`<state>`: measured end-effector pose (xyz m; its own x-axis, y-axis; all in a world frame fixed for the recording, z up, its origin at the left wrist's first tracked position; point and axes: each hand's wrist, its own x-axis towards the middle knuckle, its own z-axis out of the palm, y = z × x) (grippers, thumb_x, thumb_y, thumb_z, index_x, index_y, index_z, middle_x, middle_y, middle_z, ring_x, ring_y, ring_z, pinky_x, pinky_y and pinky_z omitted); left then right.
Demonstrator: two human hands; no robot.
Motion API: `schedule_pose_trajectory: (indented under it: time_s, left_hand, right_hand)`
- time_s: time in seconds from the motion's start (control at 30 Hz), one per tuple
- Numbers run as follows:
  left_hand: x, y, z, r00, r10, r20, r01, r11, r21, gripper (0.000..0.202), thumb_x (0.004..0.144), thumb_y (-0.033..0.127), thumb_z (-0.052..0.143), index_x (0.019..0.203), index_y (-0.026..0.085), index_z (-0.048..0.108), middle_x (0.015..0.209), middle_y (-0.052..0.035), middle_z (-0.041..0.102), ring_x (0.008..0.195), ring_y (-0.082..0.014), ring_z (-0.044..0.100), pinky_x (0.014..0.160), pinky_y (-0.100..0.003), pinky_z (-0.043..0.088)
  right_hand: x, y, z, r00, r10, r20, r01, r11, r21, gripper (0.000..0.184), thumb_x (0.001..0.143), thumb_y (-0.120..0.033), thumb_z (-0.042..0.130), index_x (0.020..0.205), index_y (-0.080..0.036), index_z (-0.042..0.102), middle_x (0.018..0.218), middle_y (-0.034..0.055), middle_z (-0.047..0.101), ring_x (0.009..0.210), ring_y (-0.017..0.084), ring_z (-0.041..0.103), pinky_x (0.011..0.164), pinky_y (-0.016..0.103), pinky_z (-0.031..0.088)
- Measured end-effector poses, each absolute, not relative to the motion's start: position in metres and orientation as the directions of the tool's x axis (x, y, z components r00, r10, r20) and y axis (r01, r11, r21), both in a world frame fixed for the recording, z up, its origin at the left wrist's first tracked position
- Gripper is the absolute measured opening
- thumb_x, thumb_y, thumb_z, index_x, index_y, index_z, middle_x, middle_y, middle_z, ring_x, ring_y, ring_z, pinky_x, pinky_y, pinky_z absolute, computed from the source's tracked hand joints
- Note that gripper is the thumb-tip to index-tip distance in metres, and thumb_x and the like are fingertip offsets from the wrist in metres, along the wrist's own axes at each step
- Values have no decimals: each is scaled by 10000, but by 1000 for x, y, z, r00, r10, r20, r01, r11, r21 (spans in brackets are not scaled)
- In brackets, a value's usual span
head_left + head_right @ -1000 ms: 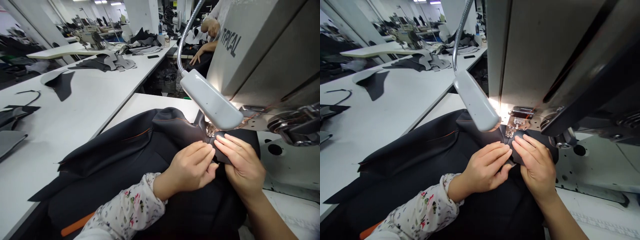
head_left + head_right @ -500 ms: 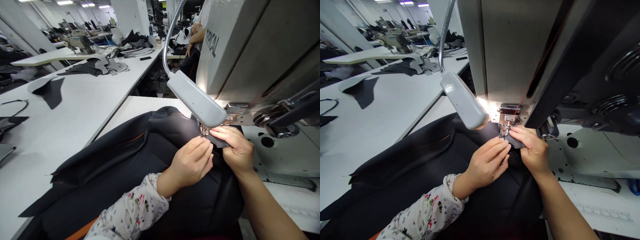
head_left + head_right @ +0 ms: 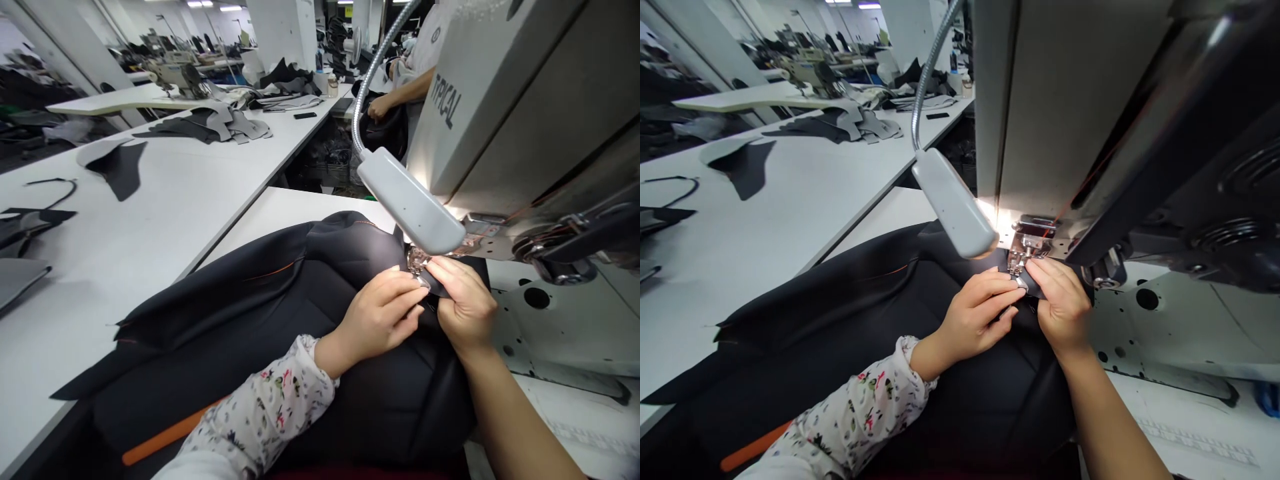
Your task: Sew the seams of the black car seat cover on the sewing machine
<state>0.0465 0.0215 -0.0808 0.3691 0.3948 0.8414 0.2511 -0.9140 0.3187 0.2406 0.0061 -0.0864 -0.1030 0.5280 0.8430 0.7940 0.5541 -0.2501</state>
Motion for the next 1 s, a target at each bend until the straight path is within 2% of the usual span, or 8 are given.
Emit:
schedule_pose_trajectory:
  time_s: [0.3, 0.47, 0.57, 0.63, 0.7, 0.77, 0.87, 1.0]
  left_hand:
    - [48, 13, -82, 391, 471, 791, 285, -879, 382, 330, 1015, 241, 584, 1338, 172, 607, 1285, -113, 706, 1320, -235, 619, 1191, -488, 482]
    - [23, -23, -87, 518, 548, 656, 329, -836, 439, 695, 1007, 378, 618, 1593, 134, 336, 1581, -189, 469, 1555, -289, 341, 1249, -490, 401]
    - [-28, -75, -110, 741, 544, 395, 448, -838, 313, 1091, 798, 674, 775, 1630, 152, 298, 1693, -206, 267, 1576, -407, 241, 1219, -568, 398]
    - [-72, -111, -134, 788, 548, 280, 537, -835, 124, 1210, 664, 782, 802, 1622, 201, 344, 1680, -185, 311, 1511, -458, 336, 1182, -638, 386]
    - [-114, -139, -157, 748, 619, 241, 644, -765, -32, 979, 804, 690, 741, 1603, 245, 393, 1642, -155, 400, 1459, -439, 417, 1185, -612, 368]
    - [-144, -154, -171, 650, 710, 271, 746, -664, -50, 676, 929, 380, 654, 1564, 266, 449, 1574, -108, 504, 1405, -344, 506, 1192, -506, 388]
    - [-161, -151, -172, 556, 773, 306, 812, -584, -2, 640, 812, 14, 499, 1428, 173, 559, 1258, -100, 703, 1113, -221, 684, 1038, -340, 533]
    - [-172, -127, -132, 564, 765, 310, 793, -607, 53, 421, 745, -10, 457, 1025, 222, 669, 852, -33, 697, 748, -187, 697, 712, -273, 611]
  right_hand:
    - [241, 7, -86, -102, 563, 820, 800, 536, -268, 682, 793, 64, 415, 1321, -254, 706, 1269, 52, 734, 1210, 231, 681, 1065, 434, 562]
    - [246, 0, -89, -197, 562, 803, 831, 531, -167, 708, 846, 60, 406, 1440, -267, 611, 1387, 63, 674, 1295, 237, 637, 1125, 455, 517]
    - [257, -6, -88, -251, 628, 737, 859, 495, -129, 706, 856, 48, 435, 1493, -235, 548, 1426, 90, 645, 1312, 261, 622, 1134, 467, 500]
    - [266, -13, -84, -244, 719, 650, 903, 414, -119, 696, 837, 12, 483, 1505, -178, 521, 1377, 122, 670, 1239, 294, 661, 1070, 463, 541]
    - [272, -23, -76, -215, 800, 561, 944, 316, -89, 647, 847, -51, 525, 1486, -147, 528, 1256, 129, 721, 1105, 306, 714, 947, 439, 591]
    - [275, -35, -65, -196, 828, 526, 962, 266, -60, 553, 891, -112, 538, 1441, -160, 565, 1129, 103, 754, 959, 279, 744, 812, 392, 604]
    - [274, -48, -47, -262, 822, 505, 929, 357, -100, 492, 934, -128, 518, 1418, -198, 569, 1003, 43, 750, 796, 190, 727, 696, 303, 567]
    - [272, -53, -25, -420, 798, 431, 808, 546, -222, 443, 958, -79, 451, 1337, -239, 612, 860, -15, 667, 695, 104, 641, 656, 228, 513]
